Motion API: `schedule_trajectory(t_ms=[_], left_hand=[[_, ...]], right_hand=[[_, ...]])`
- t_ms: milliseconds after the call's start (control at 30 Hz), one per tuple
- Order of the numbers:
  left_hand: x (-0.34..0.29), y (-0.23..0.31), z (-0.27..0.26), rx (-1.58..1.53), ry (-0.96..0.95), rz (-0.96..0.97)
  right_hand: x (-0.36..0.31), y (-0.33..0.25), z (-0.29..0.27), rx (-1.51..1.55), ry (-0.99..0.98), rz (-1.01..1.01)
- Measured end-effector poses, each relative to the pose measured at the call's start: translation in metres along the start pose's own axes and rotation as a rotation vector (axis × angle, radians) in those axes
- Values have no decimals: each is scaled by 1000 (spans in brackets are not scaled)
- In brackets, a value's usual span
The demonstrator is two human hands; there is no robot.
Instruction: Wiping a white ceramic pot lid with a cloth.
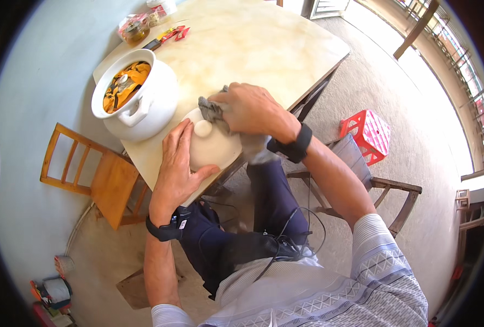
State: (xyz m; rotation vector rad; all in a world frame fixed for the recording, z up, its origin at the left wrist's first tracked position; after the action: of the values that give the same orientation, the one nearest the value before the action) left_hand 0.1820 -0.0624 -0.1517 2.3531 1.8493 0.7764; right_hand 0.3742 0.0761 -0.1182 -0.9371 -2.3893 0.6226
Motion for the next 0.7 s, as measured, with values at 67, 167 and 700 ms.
schedule_trajectory(t_ms=[67, 167, 700], left_hand=[[2, 0, 1, -17, 16, -2], [0, -1, 1, -37, 47, -21], [-4, -2, 3, -141, 73, -110]], right_hand=[[12, 8, 6, 111, 3, 22], [17, 16, 11, 229, -17, -255], [11, -27, 14, 123, -21, -257]])
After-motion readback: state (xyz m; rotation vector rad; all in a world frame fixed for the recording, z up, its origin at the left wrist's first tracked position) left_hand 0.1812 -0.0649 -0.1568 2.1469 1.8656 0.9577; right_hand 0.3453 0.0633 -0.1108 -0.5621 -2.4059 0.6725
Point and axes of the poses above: each hand's wrist, its own x-axis towards the middle knuckle, its own z-axis out of the palm, y = z × x, the point moved 3 cm from there along x, towards the middle knuckle, and after that the axes turned 11 degrees about x, right-handed, at the moved point
